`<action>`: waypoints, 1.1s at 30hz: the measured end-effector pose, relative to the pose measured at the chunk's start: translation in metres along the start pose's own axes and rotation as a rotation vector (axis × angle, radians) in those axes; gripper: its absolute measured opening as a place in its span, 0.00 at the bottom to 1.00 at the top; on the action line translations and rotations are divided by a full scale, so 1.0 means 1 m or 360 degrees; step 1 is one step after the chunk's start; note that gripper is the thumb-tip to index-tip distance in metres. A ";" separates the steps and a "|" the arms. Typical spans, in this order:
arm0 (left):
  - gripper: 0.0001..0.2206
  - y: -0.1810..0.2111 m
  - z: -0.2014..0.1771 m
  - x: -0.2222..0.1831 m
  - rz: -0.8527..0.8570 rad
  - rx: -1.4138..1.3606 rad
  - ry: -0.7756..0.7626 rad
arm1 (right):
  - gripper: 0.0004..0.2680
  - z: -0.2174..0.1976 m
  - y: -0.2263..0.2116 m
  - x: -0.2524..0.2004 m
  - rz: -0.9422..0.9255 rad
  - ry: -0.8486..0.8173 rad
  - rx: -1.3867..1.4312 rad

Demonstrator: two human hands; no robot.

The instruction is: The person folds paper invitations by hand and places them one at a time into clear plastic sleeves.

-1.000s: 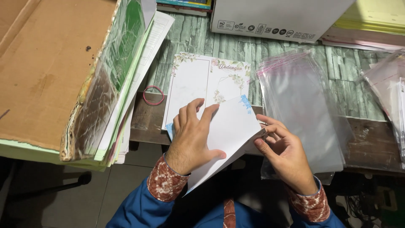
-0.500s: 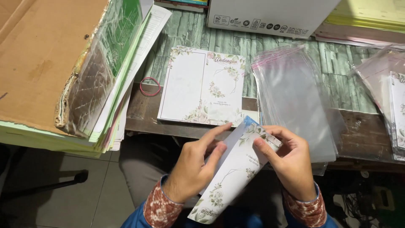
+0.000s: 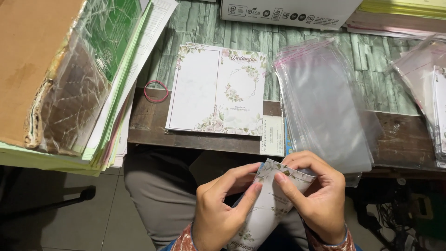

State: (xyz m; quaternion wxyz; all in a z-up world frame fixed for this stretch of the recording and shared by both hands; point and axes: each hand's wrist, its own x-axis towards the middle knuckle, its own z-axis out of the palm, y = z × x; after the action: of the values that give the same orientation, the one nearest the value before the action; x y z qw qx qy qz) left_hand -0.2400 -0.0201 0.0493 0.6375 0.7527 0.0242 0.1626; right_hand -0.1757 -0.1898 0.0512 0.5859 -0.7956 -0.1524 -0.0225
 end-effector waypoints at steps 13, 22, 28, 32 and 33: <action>0.12 0.012 0.013 -0.014 0.0309 0.0234 0.0153 | 0.06 0.005 -0.011 -0.015 0.0037 -0.0047 -0.0048; 0.12 0.014 0.016 -0.023 0.0164 0.0190 0.0103 | 0.06 -0.001 -0.012 -0.022 0.0032 -0.0096 -0.0004; 0.11 0.020 0.018 -0.025 0.0168 0.0164 0.0098 | 0.07 -0.002 -0.016 -0.028 0.0029 -0.0039 -0.0004; 0.10 0.021 0.020 -0.027 0.0162 0.0157 0.0115 | 0.07 -0.003 -0.018 -0.030 0.0006 0.0000 -0.0021; 0.10 0.020 0.020 -0.028 0.0179 0.0157 0.0106 | 0.07 -0.003 -0.018 -0.030 -0.0006 0.0014 -0.0040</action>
State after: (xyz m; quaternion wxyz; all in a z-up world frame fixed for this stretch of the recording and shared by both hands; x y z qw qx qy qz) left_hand -0.2640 -0.0499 0.0600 0.5883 0.7776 0.0111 0.2218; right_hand -0.2091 -0.1939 0.0626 0.5764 -0.8026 -0.1509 -0.0290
